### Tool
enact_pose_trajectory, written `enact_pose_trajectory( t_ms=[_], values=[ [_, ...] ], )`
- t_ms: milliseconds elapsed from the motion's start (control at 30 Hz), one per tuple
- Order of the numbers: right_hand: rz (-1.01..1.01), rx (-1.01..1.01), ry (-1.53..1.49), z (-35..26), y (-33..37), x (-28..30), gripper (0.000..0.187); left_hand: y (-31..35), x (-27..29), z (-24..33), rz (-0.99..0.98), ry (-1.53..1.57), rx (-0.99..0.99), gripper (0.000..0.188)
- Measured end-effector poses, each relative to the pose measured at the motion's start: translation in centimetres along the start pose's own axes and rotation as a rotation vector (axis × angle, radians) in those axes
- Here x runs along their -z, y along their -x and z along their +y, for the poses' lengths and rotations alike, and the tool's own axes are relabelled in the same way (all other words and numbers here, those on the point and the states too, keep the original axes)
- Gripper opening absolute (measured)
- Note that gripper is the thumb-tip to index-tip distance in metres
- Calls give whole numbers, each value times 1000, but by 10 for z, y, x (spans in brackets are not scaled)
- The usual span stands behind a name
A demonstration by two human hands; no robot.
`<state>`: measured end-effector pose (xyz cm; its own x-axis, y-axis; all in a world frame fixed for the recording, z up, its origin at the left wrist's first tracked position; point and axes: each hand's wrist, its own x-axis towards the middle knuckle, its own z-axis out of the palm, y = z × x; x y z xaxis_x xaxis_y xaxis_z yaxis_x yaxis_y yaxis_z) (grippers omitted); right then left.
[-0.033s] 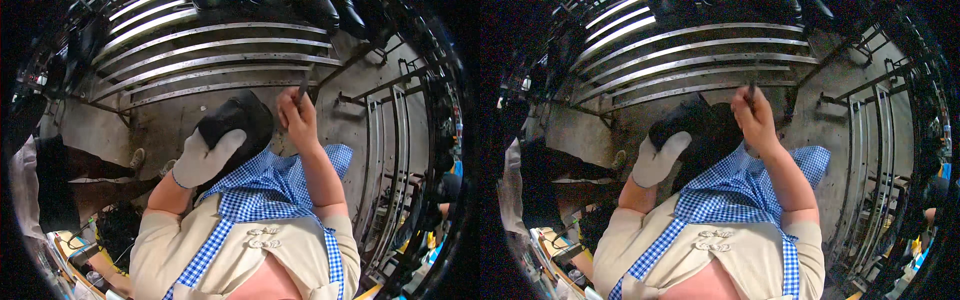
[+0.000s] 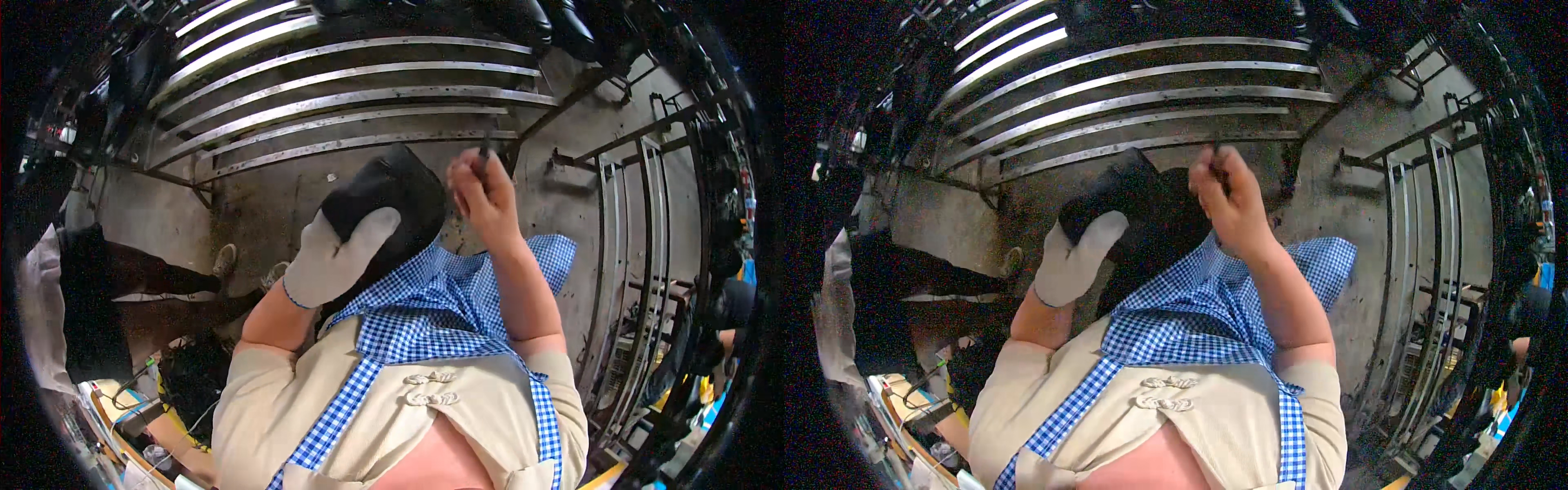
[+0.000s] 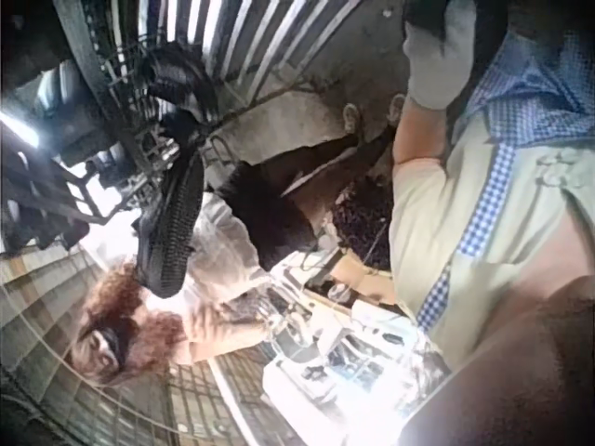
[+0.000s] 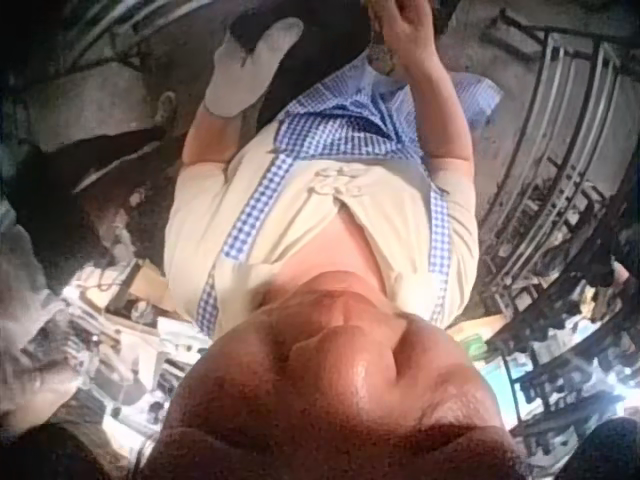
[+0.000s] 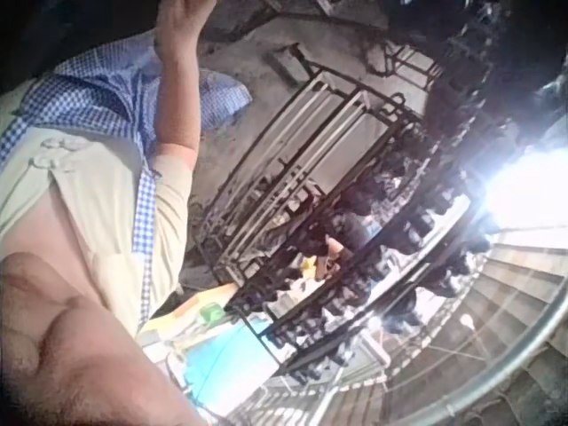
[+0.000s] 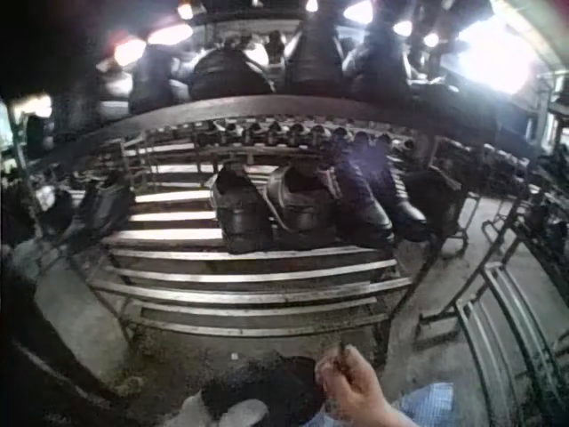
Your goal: The person cleans the exterior of black shoes using a small tool to scrape or pick at the surface. They handle the shoes one at a time, picking them up from a metal rack, cleaning them, and placing them back on the rack. The task is performed in a workshop environment with multiple shoes visible on shelves.
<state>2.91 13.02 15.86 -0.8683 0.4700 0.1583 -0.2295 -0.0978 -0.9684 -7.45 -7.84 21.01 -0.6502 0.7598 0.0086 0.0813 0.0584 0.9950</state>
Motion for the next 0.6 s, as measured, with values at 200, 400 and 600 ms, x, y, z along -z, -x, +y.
enact_pose_trajectory(
  t_ms=[200, 400, 600],
  values=[
    [20, 120, 119, -26, 42, 16, 61, -12, -40, -19, -223, 718, 191, 46],
    [425, 181, 447, -42, 95, 52, 47, -51, -105, 18, -445, 800, 348, 46],
    [532, 208, 1030, -74, 137, 56, 47, -55, -143, 10, -525, 490, 164, 35]
  ],
)
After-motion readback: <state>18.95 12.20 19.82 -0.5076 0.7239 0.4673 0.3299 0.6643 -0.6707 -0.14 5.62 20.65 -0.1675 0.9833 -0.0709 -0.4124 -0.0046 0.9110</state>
